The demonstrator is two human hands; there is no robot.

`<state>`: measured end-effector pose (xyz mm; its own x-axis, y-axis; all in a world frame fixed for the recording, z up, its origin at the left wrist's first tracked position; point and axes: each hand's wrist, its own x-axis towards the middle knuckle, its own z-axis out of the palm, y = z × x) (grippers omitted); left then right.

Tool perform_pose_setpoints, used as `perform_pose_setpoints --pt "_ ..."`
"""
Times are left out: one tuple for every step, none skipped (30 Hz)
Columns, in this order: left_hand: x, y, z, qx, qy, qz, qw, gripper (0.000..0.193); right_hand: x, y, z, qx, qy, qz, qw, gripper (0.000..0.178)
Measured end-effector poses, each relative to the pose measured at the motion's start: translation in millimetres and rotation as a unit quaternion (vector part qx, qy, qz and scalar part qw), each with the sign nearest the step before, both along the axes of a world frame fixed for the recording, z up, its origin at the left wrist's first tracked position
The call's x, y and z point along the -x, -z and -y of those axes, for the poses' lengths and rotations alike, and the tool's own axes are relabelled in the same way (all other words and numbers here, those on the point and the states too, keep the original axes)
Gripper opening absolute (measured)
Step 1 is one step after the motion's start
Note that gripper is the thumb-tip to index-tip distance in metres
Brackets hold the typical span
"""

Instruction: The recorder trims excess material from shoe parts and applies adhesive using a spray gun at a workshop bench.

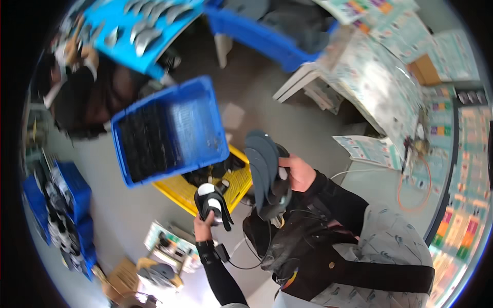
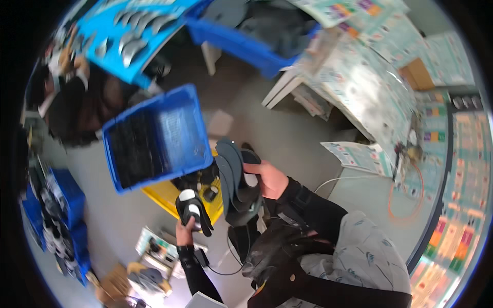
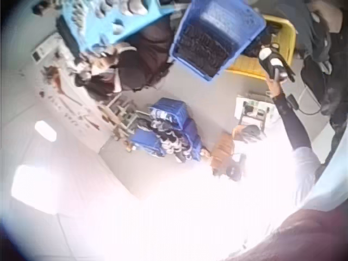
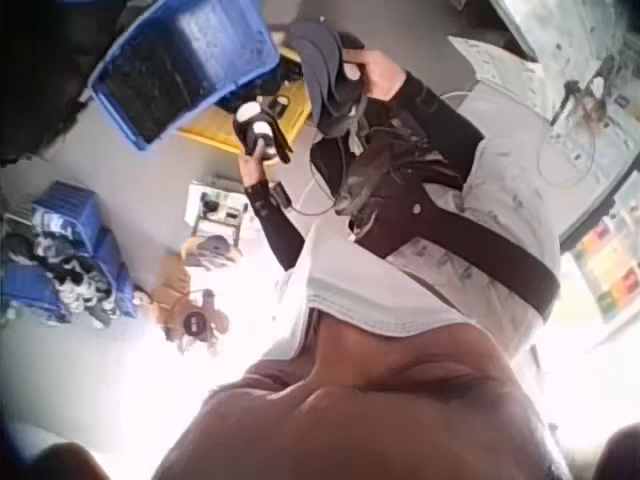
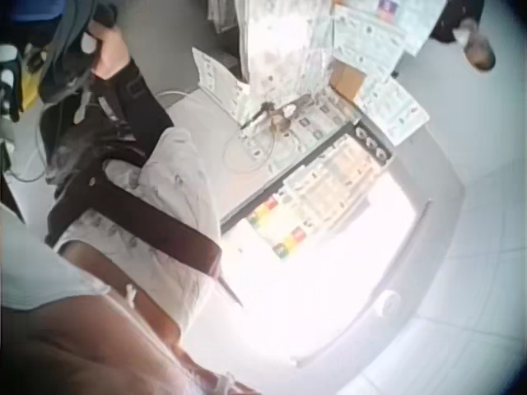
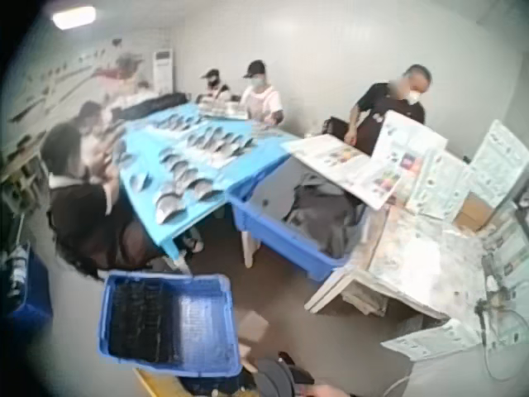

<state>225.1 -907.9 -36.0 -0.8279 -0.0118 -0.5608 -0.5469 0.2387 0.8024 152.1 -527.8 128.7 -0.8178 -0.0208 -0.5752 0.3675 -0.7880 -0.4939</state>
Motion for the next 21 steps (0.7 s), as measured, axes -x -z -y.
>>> perform_pose_setpoints --pt "5 -35 -20 -0.074 -0.031 0.031 0.996 0.037 -7 -25 -14 -0.093 -0.055 -0.014 0.994 0.036" --pt "4 -75 -29 -0.140 -0.061 0.072 0.986 0.035 -9 -49 -24 0.058 -0.012 0.011 0.998 0.028" --pt "14 -109 -40 -0.120 0.004 0.059 0.991 0.035 -13 -64 -40 0.083 -0.009 0.016 0.996 0.025" --pt "21 -131 -60 -0.146 -0.028 0.062 0.987 0.037 -16 -76 -52 0.110 -0.010 0.016 0.994 0.023" --pt "33 -151 -88 -0.140 -0.008 0.025 0.990 0.037 -16 -88 -65 0.099 0.009 -0.022 0.995 0.022" --pt "42 -168 -111 -0.133 0.010 -0.007 0.991 0.037 -17 -92 -80 0.106 0.025 -0.036 0.993 0.022" --pt "56 -176 -132 -0.116 0.053 -0.019 0.992 0.033 -19 -103 -100 0.105 0.039 -0.037 0.993 0.022" --pt "69 -186 -160 -0.197 0.048 0.000 0.979 0.029 -18 -108 -122 0.103 0.051 -0.039 0.993 0.022" --pt "81 -199 -187 -0.174 0.071 -0.028 0.982 0.028 -15 -111 -143 0.125 0.068 -0.047 0.989 0.021" --pt "89 -210 -213 -0.149 0.092 -0.053 0.983 0.028 -14 -105 -163 0.126 0.082 -0.055 0.987 0.021" --pt "98 -219 -245 -0.170 0.104 -0.058 0.978 0.030 -10 -102 -191 0.064 0.115 -0.043 0.990 0.022" --pt "107 -219 -271 -0.122 0.139 -0.091 0.978 0.035 -5 -98 -220 0.001 0.148 -0.028 0.989 0.023" --pt "114 -214 -295 -0.084 0.162 -0.108 0.977 0.035 5 -86 -246 -0.043 0.187 -0.021 0.981 0.024" --pt "120 -205 -319 -0.046 0.183 -0.126 0.974 0.035 16 -72 -278 -0.045 0.197 -0.027 0.979 0.024" --pt "131 -185 -342 -0.031 0.195 -0.132 0.971 0.042 31 -60 -310 -0.104 0.262 -0.030 0.959 0.027" --pt "139 -167 -372 0.003 0.206 -0.174 0.963 0.048 47 -46 -347 -0.163 0.323 -0.033 0.932 0.029" --pt "147 -162 -408 0.028 0.223 -0.178 0.958 0.053 66 -29 -388 -0.185 0.350 -0.026 0.918 0.031" --pt "155 -157 -451 0.048 0.242 -0.177 0.953 0.057 80 -11 -435 -0.212 0.379 -0.016 0.901 0.033" --pt "169 -153 -486 0.081 0.255 -0.211 0.940 0.061 105 6 -472 -0.235 0.395 -0.008 0.888 0.035" --pt "184 -149 -508 0.123 0.264 -0.237 0.927 0.065 135 21 -489 -0.285 0.379 -0.044 0.879 0.039" --pt "197 -156 -541 0.137 0.257 -0.252 0.923 0.066 154 34 -504 -0.271 0.336 0.000 0.902 0.041"
